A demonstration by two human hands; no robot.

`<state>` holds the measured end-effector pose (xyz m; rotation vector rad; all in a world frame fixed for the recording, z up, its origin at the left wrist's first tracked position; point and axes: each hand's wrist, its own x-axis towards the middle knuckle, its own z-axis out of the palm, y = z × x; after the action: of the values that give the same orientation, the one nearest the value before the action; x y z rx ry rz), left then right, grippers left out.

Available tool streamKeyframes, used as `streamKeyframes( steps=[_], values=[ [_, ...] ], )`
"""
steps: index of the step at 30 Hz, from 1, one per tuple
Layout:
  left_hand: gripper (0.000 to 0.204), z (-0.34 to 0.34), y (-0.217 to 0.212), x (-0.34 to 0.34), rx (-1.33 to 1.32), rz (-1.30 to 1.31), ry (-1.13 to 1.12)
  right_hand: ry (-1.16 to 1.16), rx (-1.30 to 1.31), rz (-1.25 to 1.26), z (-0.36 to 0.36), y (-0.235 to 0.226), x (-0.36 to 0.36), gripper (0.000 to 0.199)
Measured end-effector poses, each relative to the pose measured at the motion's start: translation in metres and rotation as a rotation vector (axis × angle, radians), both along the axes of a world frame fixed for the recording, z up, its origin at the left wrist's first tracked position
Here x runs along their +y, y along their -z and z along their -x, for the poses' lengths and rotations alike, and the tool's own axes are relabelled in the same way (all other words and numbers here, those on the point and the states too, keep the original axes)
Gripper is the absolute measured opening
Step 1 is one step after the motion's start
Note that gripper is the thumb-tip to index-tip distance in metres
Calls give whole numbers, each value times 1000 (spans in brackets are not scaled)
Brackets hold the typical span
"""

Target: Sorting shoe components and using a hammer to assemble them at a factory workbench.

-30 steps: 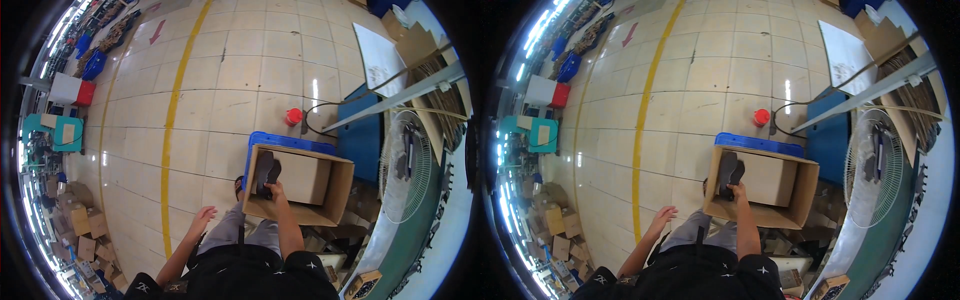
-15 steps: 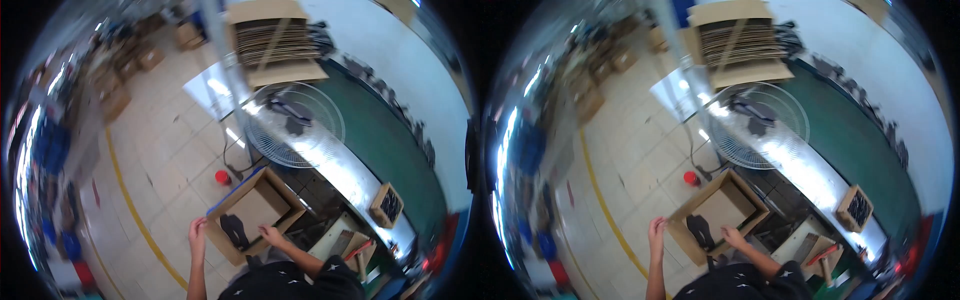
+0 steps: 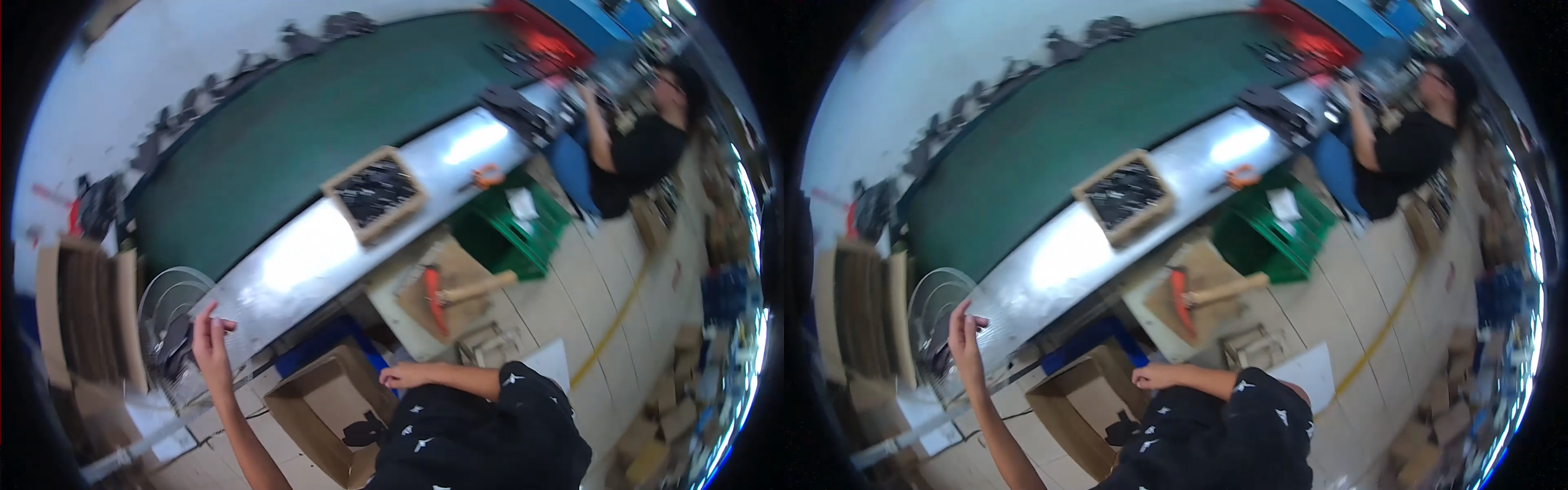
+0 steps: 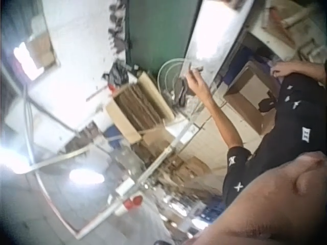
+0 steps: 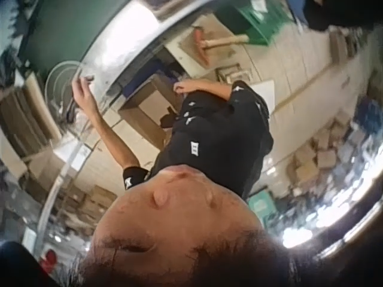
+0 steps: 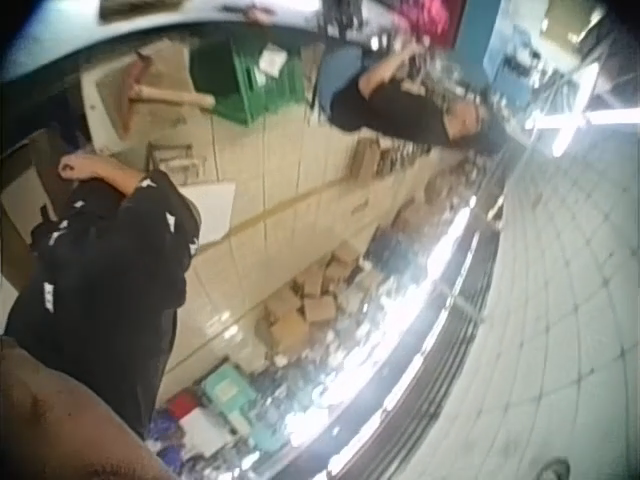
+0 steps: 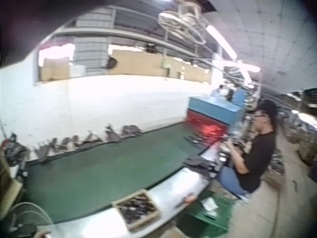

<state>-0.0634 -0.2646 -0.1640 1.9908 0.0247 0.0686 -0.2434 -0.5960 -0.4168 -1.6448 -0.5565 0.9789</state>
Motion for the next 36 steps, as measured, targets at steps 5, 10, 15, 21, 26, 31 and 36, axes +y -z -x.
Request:
streamKeyframes(
  steps=[5, 10, 15, 21, 26, 31, 36],
  values=[
    [32, 103, 18, -164, 106, -273, 688, 402, -24, 134, 66, -12, -96, 27],
    [14, 289, 84, -136, 494, -637, 712, 693, 3, 773, 187, -48, -204, 25],
    [13, 408, 122, -93, 824, -328, 846, 770, 308, 463, 301, -183, -246, 53],
    [13, 443, 115, -87, 891, -251, 809, 814, 323, 475, 352, -214, -251, 64],
    [13, 451, 116, -102, 924, -156, 761, 933, 502, 643, 380, -200, -267, 54],
    [14, 432, 121, -134, 944, -40, 712, 1033, 756, 149, 346, -221, -282, 60],
    [14, 418, 130, -191, 968, 127, 617, 1074, 823, 105, 264, -200, -314, 58]
  ],
)
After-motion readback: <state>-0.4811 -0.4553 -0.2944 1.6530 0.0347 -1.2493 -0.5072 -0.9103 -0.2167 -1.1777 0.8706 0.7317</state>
